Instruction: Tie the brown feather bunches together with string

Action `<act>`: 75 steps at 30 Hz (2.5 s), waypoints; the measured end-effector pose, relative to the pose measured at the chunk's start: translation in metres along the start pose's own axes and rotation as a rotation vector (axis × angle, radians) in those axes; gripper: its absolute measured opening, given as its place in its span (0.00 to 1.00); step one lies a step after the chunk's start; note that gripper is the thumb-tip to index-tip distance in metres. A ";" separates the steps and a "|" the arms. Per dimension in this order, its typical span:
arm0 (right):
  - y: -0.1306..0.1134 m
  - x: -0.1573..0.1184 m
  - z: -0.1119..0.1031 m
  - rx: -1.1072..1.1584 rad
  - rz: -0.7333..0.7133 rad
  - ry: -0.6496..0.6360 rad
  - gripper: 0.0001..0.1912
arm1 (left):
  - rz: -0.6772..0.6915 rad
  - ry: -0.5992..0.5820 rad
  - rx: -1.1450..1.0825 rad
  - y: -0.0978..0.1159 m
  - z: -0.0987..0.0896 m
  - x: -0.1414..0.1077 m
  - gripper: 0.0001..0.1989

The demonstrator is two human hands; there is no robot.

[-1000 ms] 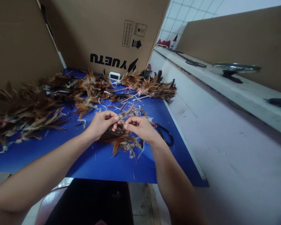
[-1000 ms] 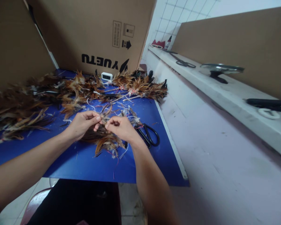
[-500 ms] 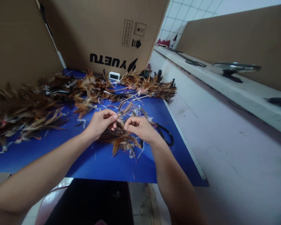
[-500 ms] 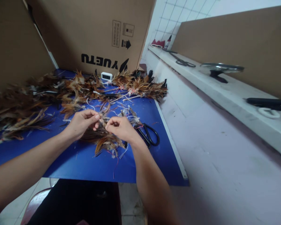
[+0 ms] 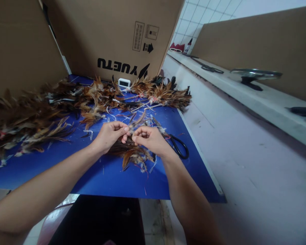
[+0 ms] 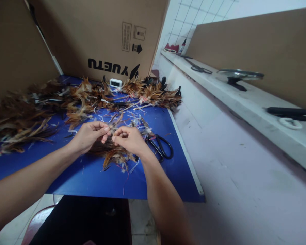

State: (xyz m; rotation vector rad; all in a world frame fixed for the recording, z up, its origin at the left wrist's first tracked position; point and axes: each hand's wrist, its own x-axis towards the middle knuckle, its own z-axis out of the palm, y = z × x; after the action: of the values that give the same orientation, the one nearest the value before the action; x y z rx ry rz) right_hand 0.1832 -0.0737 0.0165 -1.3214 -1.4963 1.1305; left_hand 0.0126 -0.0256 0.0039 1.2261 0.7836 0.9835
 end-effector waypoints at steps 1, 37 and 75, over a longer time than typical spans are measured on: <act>0.001 0.000 0.000 0.018 -0.002 0.009 0.06 | -0.007 -0.001 -0.003 0.000 0.000 0.000 0.18; 0.001 -0.002 0.007 -0.193 -0.280 0.347 0.05 | 0.129 0.028 0.364 -0.001 0.004 -0.004 0.07; 0.003 0.000 0.008 -0.236 -0.270 0.297 0.05 | 0.221 0.004 0.507 -0.003 0.000 -0.005 0.07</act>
State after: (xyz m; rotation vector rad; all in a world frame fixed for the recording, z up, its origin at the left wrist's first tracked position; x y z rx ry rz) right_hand 0.1767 -0.0745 0.0112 -1.3273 -1.5593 0.5723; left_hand 0.0115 -0.0307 0.0012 1.7778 0.9497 0.9955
